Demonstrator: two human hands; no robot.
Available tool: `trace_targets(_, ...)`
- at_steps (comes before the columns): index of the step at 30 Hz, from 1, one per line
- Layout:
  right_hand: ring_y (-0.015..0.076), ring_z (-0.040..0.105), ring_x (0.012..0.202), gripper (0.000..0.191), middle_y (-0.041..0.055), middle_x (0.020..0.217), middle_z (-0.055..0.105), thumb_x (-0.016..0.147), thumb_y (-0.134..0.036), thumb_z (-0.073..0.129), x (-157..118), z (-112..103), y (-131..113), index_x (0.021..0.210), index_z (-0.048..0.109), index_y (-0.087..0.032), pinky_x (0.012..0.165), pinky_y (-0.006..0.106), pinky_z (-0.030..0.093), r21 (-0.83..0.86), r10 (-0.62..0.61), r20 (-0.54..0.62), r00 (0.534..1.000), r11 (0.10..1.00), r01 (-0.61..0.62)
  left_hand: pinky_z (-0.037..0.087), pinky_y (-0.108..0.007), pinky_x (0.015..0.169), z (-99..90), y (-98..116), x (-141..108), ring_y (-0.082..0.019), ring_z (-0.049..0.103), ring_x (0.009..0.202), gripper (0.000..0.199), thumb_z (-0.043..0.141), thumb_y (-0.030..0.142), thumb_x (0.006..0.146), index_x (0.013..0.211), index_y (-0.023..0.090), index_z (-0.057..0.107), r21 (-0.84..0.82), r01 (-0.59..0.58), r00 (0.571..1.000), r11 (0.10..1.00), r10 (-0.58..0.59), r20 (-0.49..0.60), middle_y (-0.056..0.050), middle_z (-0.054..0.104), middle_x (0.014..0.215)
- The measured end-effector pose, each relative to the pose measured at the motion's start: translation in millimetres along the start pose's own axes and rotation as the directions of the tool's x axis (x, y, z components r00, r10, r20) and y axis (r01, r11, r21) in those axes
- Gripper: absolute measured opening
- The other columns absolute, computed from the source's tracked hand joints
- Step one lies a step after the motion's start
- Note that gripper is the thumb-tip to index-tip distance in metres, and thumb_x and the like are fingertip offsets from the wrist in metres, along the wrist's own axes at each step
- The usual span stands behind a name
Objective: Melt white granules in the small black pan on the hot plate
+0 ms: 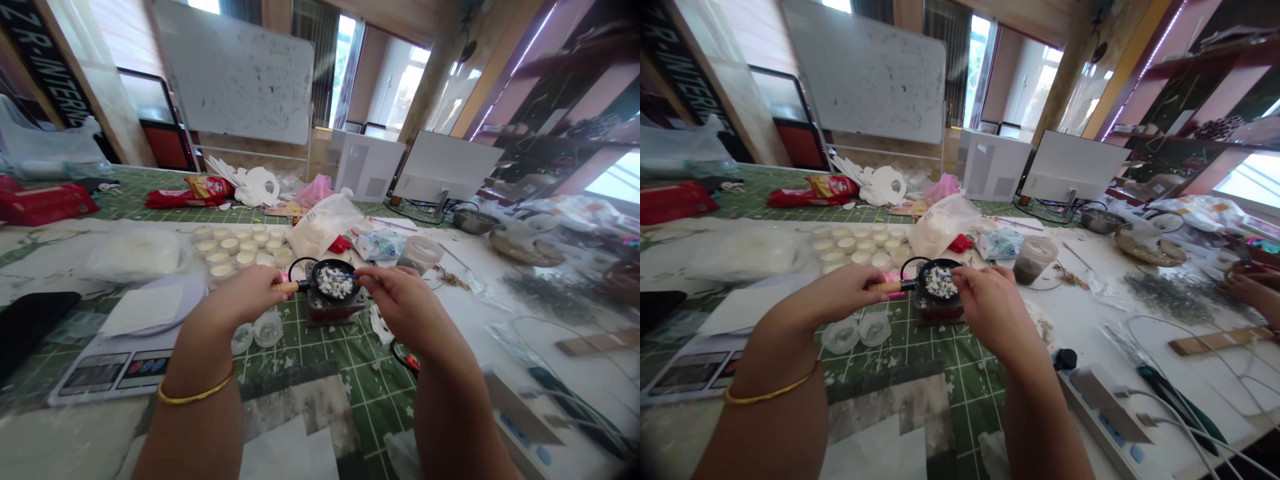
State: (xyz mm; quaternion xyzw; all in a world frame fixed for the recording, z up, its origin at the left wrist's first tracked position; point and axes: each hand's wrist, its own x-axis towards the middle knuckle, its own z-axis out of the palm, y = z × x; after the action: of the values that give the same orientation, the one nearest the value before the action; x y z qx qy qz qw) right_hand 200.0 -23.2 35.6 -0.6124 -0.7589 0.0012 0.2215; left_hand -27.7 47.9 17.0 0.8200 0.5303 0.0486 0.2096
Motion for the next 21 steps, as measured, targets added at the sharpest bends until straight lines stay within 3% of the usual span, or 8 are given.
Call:
trace_targets(2,0.0157,0.058,0.085,0.03,0.0025,0.088,0.067,0.089,-0.031,0.037,1.0,0.5,0.2,0.103,0.063,-0.024,0.088,0.034,0.033,0.001,0.009,-0.008,1.0,1.0,-0.009,0.031,-0.025,0.056,-0.5,0.2,-0.2,-0.016,0.053,0.066,0.027,0.047,0.043,0.073,0.073,0.018,0.057,0.0,-0.006,1.0,1.0,0.006,0.007,-0.003,0.061,0.072)
trace_targets(5,0.0162,0.058,0.085,0.03,0.0024,0.087,0.068,0.089,-0.03,0.037,2.2,1.8,1.3,0.1,0.064,-0.024,0.089,0.035,0.032,-0.021,-0.021,0.072,0.997,1.0,0.023,0.03,-0.026,0.056,-1.2,1.0,-1.2,-0.017,0.053,0.065,0.028,0.046,0.043,0.073,0.073,0.018,0.057,0.001,0.002,1.0,1.0,-0.002,0.005,-0.003,0.061,0.072)
trace_targets(9,0.0159,0.058,0.086,0.03,0.0025,0.088,0.067,0.089,-0.029,0.038,3.5,2.0,3.6,0.104,0.063,-0.024,0.088,0.034,0.033,-0.043,0.042,0.002,0.999,0.998,-0.041,0.03,-0.025,0.056,-1.1,1.2,-1.9,-0.016,0.052,0.065,0.028,0.047,0.044,0.073,0.073,0.017,0.057,-0.021,0.009,1.0,1.0,-0.009,0.002,-0.004,0.06,0.072)
trace_targets(21,0.0159,0.057,0.085,0.029,0.0017,0.084,0.067,0.089,-0.029,0.038,7.3,6.1,3.9,0.102,0.063,-0.024,0.09,0.036,0.029,-0.022,0.046,0.056,0.997,0.999,-0.045,0.03,-0.026,0.056,-1.2,1.7,-1.7,-0.016,0.052,0.064,0.029,0.047,0.045,0.073,0.073,0.018,0.057,-0.02,0.011,1.0,1.0,-0.011,-0.002,-0.003,0.061,0.071)
